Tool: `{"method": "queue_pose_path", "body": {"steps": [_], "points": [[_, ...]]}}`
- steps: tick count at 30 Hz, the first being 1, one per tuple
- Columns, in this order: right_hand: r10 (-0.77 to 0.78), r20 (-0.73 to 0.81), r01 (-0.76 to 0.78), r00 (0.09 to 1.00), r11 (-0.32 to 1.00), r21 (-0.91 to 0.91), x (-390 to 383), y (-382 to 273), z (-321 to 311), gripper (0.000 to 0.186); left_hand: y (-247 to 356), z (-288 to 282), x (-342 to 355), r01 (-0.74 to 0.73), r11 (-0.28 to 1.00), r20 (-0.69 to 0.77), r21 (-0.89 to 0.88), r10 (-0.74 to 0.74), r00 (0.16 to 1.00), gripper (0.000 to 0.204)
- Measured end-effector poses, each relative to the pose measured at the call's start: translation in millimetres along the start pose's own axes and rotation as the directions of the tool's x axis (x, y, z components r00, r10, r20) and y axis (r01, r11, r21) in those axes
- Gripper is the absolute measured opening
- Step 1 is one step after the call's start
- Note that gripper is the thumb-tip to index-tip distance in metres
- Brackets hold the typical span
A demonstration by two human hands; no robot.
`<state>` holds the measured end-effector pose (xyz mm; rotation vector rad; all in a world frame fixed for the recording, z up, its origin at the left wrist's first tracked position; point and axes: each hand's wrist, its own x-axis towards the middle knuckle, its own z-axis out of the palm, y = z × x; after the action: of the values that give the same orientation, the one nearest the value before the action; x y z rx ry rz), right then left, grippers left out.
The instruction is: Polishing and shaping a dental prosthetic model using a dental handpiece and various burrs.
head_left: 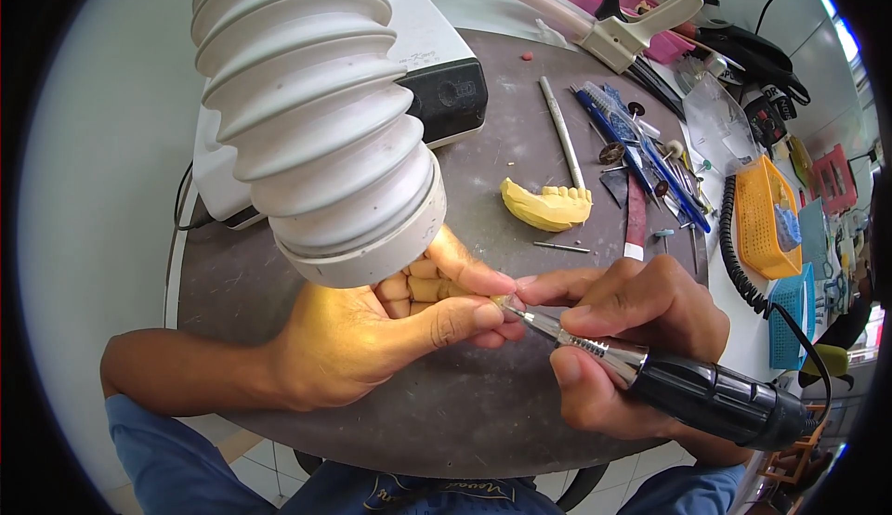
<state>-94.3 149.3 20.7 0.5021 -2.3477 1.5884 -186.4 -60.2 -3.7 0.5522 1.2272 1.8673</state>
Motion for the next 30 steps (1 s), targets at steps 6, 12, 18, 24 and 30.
{"method": "queue_pose_path", "body": {"steps": [6,12,18,24,30], "points": [[-0.025,-0.022,0.024,0.999,0.999,-0.047,1,-2,4,0.027,2,1,-1,0.037,0.999,-0.014,0.005,-0.037,0.999,0.019],[-0.138,-0.035,0.136,0.990,0.989,-0.058,3,7,5,0.028,2,1,-1,0.047,0.999,-0.024,-0.004,-0.047,0.999,0.018],[-0.162,-0.025,0.157,0.986,0.979,-0.127,2,2,3,0.028,0,2,0,-0.004,1.000,-0.003,0.016,0.004,1.000,0.016],[-0.145,-0.205,0.139,0.968,0.989,-0.043,3,5,12,0.022,2,2,-1,0.005,1.000,-0.037,0.029,-0.004,0.999,0.015],[-0.196,-0.067,0.184,0.978,0.972,-0.147,1,3,6,0.029,0,2,-1,-0.004,1.000,-0.046,0.019,0.005,0.999,0.017]]}}
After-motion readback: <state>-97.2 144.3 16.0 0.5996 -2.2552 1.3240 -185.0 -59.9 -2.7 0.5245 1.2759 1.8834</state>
